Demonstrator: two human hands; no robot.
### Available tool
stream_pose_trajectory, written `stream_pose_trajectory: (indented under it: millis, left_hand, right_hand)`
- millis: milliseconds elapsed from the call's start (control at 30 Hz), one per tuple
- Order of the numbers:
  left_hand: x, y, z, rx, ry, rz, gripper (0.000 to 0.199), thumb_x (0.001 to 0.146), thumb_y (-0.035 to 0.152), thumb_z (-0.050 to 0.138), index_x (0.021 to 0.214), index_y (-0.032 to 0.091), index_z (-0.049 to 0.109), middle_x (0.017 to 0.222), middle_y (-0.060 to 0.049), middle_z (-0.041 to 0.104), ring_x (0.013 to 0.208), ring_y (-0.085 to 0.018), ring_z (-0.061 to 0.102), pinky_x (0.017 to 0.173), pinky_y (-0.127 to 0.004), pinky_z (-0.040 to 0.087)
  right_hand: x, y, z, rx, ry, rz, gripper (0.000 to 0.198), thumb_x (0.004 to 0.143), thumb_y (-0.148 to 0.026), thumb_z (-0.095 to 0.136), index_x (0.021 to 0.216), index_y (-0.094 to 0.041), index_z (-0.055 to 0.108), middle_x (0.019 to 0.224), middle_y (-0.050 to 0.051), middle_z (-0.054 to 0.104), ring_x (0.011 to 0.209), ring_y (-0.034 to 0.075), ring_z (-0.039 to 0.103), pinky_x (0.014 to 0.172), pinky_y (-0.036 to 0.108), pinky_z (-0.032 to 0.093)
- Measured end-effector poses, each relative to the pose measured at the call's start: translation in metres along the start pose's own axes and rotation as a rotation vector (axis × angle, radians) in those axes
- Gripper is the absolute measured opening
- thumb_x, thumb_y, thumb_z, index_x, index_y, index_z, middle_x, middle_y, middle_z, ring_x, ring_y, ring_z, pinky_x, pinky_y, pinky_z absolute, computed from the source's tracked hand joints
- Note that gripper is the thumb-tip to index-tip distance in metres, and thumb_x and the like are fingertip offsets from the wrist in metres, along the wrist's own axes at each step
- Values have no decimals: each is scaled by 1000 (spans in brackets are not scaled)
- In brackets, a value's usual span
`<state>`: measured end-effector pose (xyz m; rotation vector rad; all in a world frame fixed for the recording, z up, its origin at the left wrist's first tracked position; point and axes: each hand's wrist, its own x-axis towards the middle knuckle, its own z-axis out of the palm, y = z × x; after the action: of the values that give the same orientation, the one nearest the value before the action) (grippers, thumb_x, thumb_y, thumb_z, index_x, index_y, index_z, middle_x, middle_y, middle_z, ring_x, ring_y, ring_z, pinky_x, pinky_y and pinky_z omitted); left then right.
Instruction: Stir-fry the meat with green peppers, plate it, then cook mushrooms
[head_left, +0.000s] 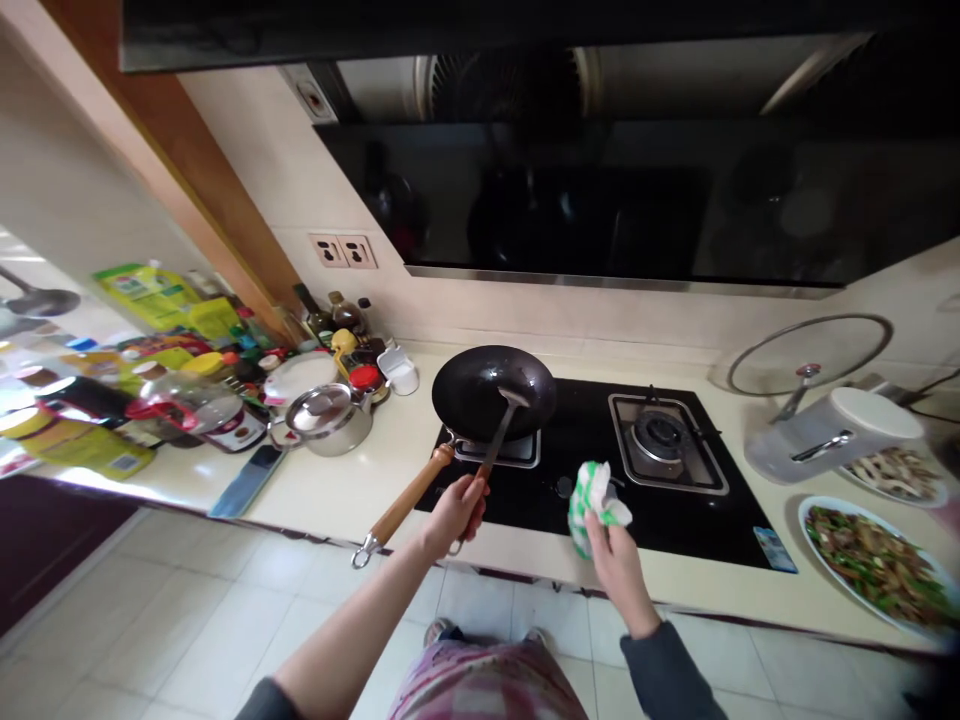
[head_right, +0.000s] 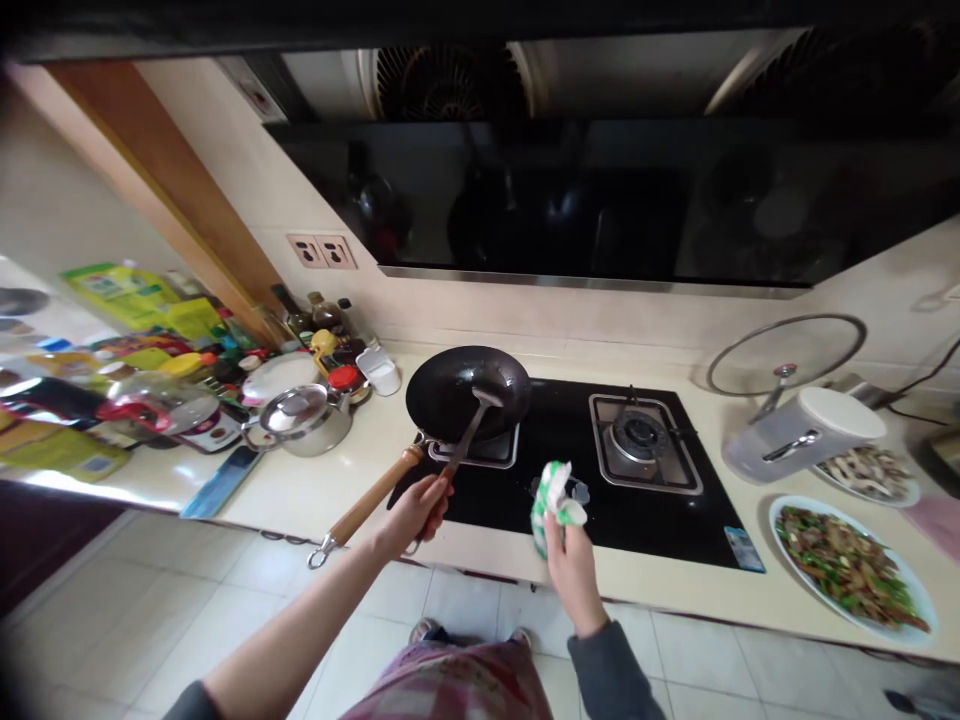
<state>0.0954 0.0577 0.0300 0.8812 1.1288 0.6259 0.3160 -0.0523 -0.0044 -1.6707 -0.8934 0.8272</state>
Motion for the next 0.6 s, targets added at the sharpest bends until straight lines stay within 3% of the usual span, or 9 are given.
stream_pose_trajectory:
  millis: [100,200,267,367,467,600]
  left_hand:
    - [-28,-20,-11,315,-9,153,34,76,50,60,69,21,43,47,9,37,34,-5,30,37,-19,16]
    - [-47,-30,-26,602,-15,388,34,76,40,62,61,22,37,50,7,36,44,-8,28,46,-23,18]
    - [-55,-32,-38,682,-12,466,32,78,34,60,61,22,36,52,6,37,48,-9,27,50,-25,19]
    - [-67,-33,-61,709,-17,489,25,82,31,55,65,23,38,54,5,39,48,-10,27,51,-26,18]
    - [-78,-33,-76,688,-97,464,25,83,33,54,65,22,40,55,4,39,49,-10,29,51,-26,19]
    - [-87,-31,-79,545,-209,393,27,84,39,54,67,21,43,57,4,40,50,-9,33,50,-23,26]
  right_hand:
    - [34,-49,18,-303,80,-454,40,88,-40,45,120,-20,59,118,12,59,112,28,50,98,42,36]
    - [62,-84,49,-511,217,-636,37,88,-32,45,119,-19,60,117,13,57,110,28,46,98,44,35]
    - [78,-96,67,-504,226,-626,35,88,-32,44,113,-18,63,113,13,58,105,28,48,95,43,36]
    - [102,-100,78,-312,87,-469,29,84,-33,49,101,-17,66,109,11,61,101,25,51,92,38,38]
    - [123,-90,68,-173,24,-266,29,81,-37,52,93,-16,67,95,9,66,90,23,57,82,33,42]
    - [122,-46,40,-109,107,-72,40,84,-43,46,99,-11,65,78,8,67,71,18,60,66,29,44]
